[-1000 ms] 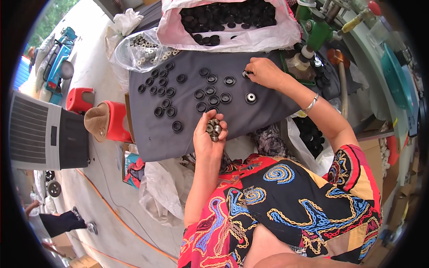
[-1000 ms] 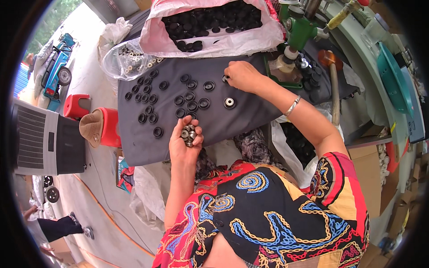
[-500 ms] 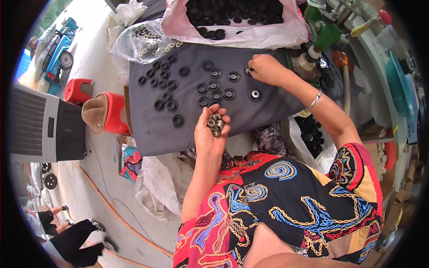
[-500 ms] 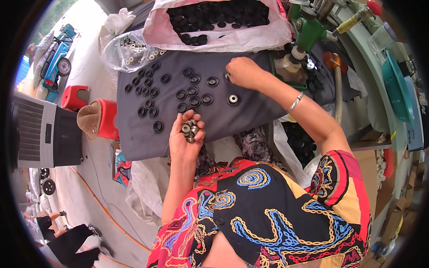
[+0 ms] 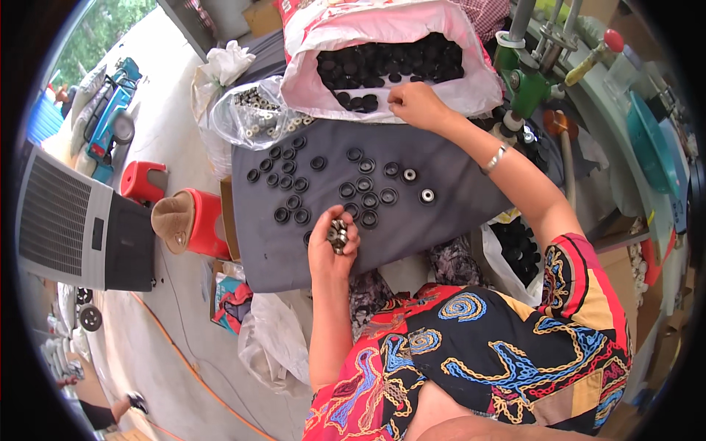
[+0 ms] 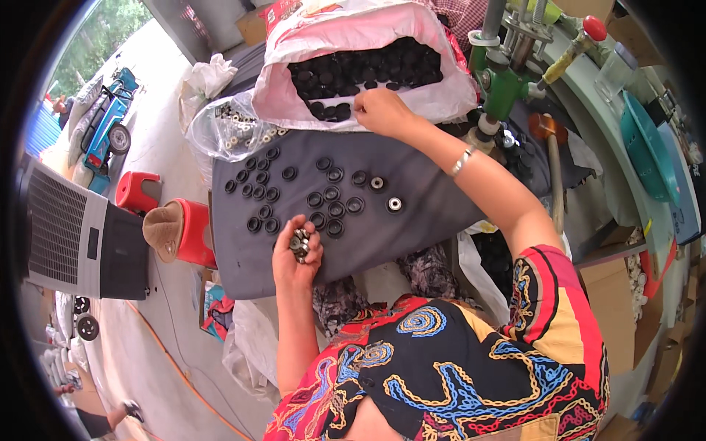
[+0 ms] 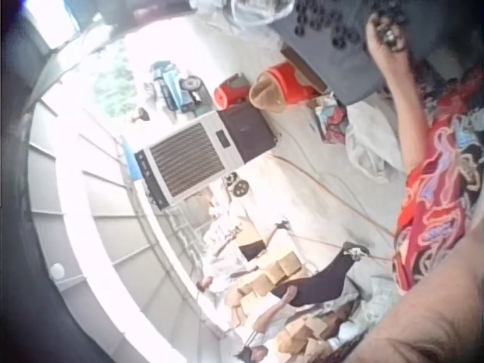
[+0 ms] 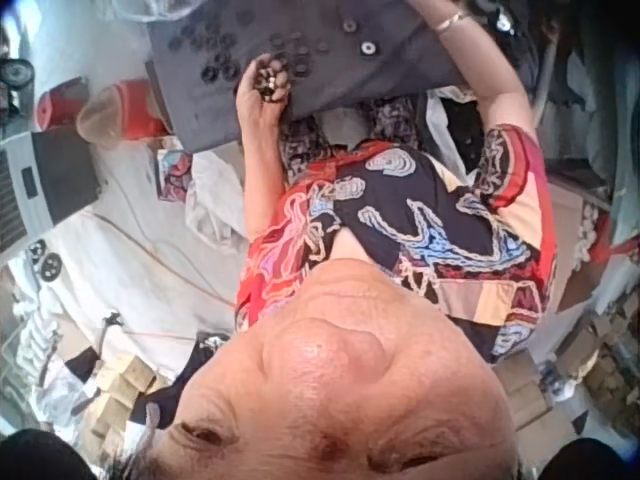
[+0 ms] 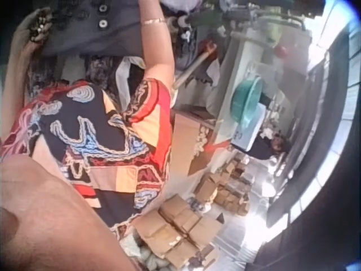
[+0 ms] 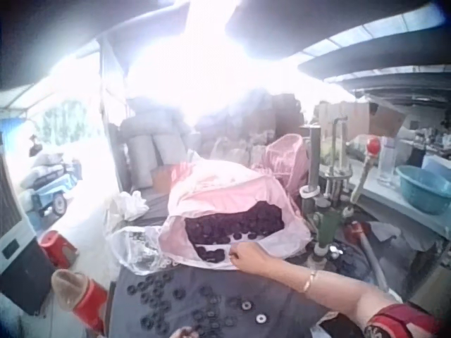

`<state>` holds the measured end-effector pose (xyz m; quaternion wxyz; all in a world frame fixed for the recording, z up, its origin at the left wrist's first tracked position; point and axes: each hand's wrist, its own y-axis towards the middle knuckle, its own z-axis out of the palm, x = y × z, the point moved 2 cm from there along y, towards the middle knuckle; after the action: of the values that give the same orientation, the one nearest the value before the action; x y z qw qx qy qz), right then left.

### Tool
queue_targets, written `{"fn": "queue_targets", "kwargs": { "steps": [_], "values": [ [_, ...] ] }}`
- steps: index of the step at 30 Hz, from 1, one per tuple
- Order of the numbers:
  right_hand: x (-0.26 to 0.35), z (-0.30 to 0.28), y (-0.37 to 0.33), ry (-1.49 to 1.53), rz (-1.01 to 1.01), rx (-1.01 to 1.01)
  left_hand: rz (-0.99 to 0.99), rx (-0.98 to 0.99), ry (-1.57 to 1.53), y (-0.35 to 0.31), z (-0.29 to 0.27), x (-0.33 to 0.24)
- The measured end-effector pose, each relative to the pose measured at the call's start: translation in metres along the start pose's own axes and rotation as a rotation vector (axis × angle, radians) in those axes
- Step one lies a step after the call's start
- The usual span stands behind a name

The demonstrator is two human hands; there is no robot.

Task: The person repeatedly places black circular components and metal rings onto a manual press, operates the lever to press them together, and collects the finished fasteners. The person also sorts and arranges the components on the work surface throughout the process.

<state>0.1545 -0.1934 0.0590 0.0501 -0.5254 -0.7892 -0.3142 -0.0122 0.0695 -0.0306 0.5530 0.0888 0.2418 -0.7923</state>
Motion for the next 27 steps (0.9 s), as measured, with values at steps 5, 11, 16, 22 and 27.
{"fn": "queue_targets", "kwargs": {
  "steps": [5, 11, 16, 22, 27],
  "values": [
    [-0.02, 0.046, 0.074, -0.177, -0.006, 0.073, 0.001, 0.081, 0.07, 0.001, -0.008, -0.003],
    [-0.025, 0.108, 0.157, -0.225, 0.034, 0.18, 0.004, 0.161, 0.102, 0.001, -0.005, -0.004],
    [-0.038, 0.13, 0.172, -0.304, 0.087, 0.173, 0.006, 0.204, 0.064, -0.003, -0.003, -0.006],
    [-0.069, 0.098, 0.131, -0.38, 0.188, 0.207, 0.025, 0.204, 0.071, -0.002, -0.003, -0.005],
    [-0.097, 0.056, 0.091, -0.33, 0.224, 0.099, 0.052, 0.197, 0.087, 0.0, -0.002, -0.003]
  ]
}}
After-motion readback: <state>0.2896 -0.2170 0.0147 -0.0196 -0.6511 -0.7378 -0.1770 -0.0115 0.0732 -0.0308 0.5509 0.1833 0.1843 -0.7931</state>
